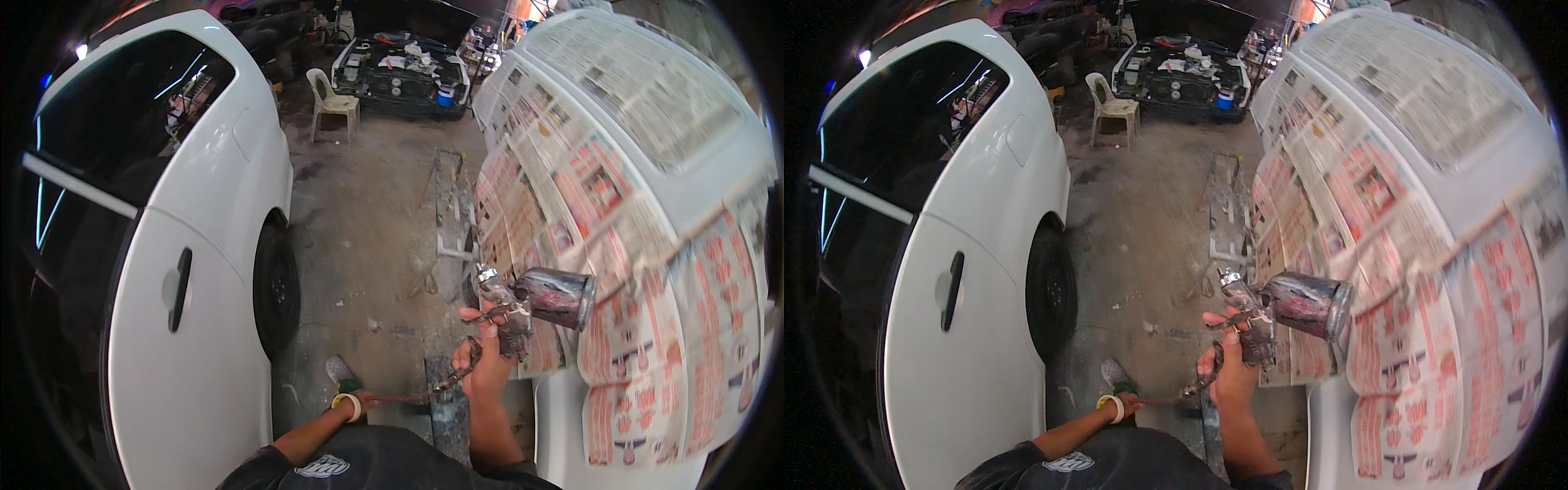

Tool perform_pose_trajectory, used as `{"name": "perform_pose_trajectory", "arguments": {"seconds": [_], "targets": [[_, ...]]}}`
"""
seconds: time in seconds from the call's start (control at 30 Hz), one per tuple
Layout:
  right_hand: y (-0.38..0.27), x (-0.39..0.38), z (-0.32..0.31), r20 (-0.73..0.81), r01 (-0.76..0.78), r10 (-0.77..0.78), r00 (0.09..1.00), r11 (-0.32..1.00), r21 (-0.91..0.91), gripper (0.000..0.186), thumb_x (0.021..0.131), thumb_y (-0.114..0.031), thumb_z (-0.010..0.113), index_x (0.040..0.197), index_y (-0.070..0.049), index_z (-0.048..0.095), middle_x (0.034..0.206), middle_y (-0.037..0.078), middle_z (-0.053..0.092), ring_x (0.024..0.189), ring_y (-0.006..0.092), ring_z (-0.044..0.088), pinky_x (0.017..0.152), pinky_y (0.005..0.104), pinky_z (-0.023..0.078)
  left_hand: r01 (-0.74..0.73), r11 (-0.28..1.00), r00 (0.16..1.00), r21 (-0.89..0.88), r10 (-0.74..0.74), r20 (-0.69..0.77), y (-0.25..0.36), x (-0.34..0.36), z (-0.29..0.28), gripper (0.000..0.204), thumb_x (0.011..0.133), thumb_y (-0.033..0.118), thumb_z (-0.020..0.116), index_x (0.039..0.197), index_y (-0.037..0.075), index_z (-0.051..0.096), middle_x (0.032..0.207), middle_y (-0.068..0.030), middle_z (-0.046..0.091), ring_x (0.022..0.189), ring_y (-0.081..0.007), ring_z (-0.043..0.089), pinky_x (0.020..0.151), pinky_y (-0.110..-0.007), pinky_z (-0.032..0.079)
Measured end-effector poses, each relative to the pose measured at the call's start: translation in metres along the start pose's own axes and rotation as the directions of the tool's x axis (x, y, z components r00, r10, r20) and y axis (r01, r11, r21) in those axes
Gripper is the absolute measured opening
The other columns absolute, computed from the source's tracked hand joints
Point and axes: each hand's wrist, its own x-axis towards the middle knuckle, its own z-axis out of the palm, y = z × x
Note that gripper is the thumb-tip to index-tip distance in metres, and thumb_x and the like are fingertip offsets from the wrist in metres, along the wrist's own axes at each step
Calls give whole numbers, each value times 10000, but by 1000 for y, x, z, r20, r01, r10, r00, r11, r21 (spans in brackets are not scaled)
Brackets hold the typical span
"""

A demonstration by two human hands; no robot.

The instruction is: The person paints a car panel using a spray gun, moving the gun in steady strokes across the surface and periodically wiping the area with a cloth.

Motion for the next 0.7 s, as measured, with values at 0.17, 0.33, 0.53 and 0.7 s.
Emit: {"name": "perform_pose_trajectory", "arguments": {"seconds": [0.17,0.33,0.53,0.7], "targets": [[2,113,63,161,-32,44,986,997,-73,362,1036,-208,470,1364,-57,441,1201,204,623,459,121,465,460,288,458,232,973,964,8,-231,133,24,49,-190,493,951,470,553,1278,108,624,1262,-182,638,1181,-366,585,1015,-444,436],[13,199,123,230,-103,149,962,975,-199,341,990,-132,535,1317,-41,506,1138,139,668,513,82,494,479,239,429,-307,905,932,296,223,285,-85,134,-233,459,935,270,573,1348,69,570,1128,-190,682,975,-339,658,834,-449,524],[79,305,122,117,-278,347,930,877,-392,289,985,-235,605,1219,-72,648,912,-9,680,534,50,475,473,235,401,599,725,771,-341,-405,491,-104,226,-295,450,971,236,465,1396,99,523,1278,-156,618,1043,-283,618,897,-382,474],[149,426,126,52,-286,309,950,922,-260,327,981,-288,623,1239,-88,634,954,-35,682,542,47,491,497,228,421,358,897,934,259,-349,-82,-131,328,-422,402,961,165,472,1350,106,554,1230,-124,627,982,-225,613,829,-341,477]]}}
